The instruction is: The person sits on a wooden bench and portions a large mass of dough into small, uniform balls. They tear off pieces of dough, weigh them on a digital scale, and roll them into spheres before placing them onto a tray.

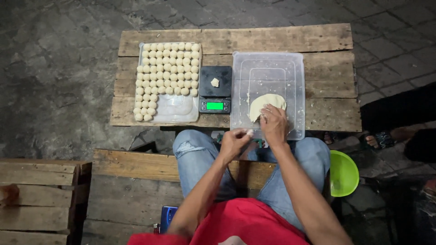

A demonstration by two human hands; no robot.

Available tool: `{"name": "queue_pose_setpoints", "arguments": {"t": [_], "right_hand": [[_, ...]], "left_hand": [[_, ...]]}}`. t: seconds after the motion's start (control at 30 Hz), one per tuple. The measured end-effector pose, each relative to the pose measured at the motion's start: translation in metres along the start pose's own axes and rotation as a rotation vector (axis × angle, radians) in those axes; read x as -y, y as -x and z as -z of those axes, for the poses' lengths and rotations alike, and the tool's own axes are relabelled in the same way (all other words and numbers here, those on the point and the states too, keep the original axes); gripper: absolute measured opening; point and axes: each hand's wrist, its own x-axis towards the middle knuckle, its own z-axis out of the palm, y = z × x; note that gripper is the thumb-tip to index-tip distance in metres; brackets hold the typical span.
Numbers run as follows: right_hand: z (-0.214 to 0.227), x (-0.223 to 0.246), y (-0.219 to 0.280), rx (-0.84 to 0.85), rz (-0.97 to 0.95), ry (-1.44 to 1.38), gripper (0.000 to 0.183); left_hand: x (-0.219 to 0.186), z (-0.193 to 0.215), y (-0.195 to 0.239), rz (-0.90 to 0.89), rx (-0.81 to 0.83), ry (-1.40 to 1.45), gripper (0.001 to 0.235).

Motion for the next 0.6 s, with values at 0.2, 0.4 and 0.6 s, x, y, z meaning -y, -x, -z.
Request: {"name": "queue_pose_setpoints", "arguments": {"t": [0.2, 0.4, 0.6], "right_hand": [[0.029, 0.059, 0.030, -0.013, 0.033, -0.134, 0.035], [0.021, 0.065, 0.050, 0.046, -0.119, -0.362, 0.028], [-0.004, 0.055, 0.057, 0.003, -0.287, -0.434, 0.020]], "left_hand": [[-0.037, 0.012, 0.035, 0.473, -0.166, 0.871, 0.041], [-0.068, 0.022, 0.053, 0.563, -0.174, 0.772, 0.030], [0.011, 0.032, 0.031, 0.296, -0.094, 0.192, 0.034]]}}
